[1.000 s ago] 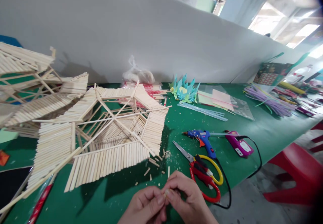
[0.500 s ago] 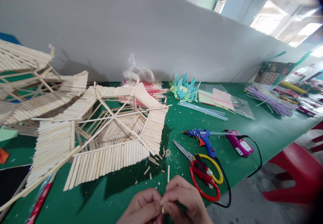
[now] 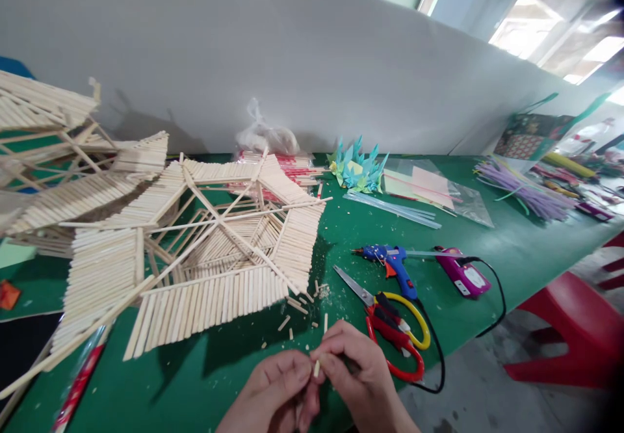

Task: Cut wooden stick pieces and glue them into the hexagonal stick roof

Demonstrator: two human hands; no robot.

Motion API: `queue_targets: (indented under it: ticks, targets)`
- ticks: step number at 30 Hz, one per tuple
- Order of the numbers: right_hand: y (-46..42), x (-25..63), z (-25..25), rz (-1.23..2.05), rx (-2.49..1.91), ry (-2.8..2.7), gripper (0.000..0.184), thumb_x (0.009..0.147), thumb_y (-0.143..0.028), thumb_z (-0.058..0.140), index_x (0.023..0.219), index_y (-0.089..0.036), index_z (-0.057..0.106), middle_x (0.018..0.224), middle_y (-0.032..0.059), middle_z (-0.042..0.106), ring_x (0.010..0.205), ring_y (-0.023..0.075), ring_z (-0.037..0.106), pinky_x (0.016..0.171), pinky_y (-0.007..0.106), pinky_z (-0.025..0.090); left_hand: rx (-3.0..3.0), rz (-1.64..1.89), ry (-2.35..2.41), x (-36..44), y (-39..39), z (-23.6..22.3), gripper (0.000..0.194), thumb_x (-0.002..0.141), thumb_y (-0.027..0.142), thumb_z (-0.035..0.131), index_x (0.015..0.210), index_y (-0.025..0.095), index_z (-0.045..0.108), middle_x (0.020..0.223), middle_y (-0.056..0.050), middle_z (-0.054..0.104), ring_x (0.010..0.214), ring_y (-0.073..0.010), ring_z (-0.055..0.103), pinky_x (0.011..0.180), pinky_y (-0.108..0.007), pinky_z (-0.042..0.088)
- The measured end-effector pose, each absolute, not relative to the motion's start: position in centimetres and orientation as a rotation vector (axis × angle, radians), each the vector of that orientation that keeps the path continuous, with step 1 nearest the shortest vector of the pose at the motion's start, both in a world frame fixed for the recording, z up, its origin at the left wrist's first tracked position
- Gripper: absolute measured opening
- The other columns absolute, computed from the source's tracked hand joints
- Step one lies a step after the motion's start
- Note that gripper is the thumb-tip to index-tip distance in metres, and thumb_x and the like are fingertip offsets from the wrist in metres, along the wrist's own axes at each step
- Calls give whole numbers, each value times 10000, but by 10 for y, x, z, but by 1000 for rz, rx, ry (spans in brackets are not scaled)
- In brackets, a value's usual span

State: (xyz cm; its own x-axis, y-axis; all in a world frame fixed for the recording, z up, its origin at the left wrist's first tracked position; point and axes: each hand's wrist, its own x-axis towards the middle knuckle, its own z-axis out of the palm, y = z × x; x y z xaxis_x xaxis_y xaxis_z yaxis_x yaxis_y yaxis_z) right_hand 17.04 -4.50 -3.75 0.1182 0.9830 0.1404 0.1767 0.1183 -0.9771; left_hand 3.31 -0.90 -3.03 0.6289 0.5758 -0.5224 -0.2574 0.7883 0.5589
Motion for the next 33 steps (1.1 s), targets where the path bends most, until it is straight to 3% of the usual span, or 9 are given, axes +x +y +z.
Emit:
queue_targets:
  ticks: [8,14,22,25,33]
  targets:
    - [-42,166,-35,929,-1355,-1289,142,800,-175,519,741,-165,648,693,27,577,641,128,555,566,215,439,658,493,852,33,-6,-33,263,637,382,684,574,141,603,462,24,547,407,-71,389,449,-201,261]
    - [-21,184,-43,665,-1715,-1483,191,865,-215,427,945,-169,594,750,16,591,623,116,555,538,198,455,980,492,1005,31,3,-39,233,721,356,590,643,138,618,519,17,534,474,-108,420,482,-229,305]
    - [47,198,-55,421,-1884,-1952,130,844,-161,511,943,-158,594,919,37,623,868,158,571,764,306,462,1646,525,1149,32,18,-39,212,787,246,471,657,171,619,632,-19,557,604,-187,512,572,-280,362]
    - [61,194,-53,356,-1919,-2193,151,870,-243,509,968,-154,580,976,39,605,871,169,584,750,363,481,1814,523,1193,31,18,-40,216,792,235,455,675,179,627,651,-37,587,636,-207,548,605,-299,386]
    - [74,196,-52,265,-1916,-2605,193,875,-249,506,1030,-148,559,1040,57,589,879,171,589,751,364,492,2115,473,1301,30,26,-43,203,771,220,471,702,196,660,701,-69,669,694,-240,607,657,-338,435]
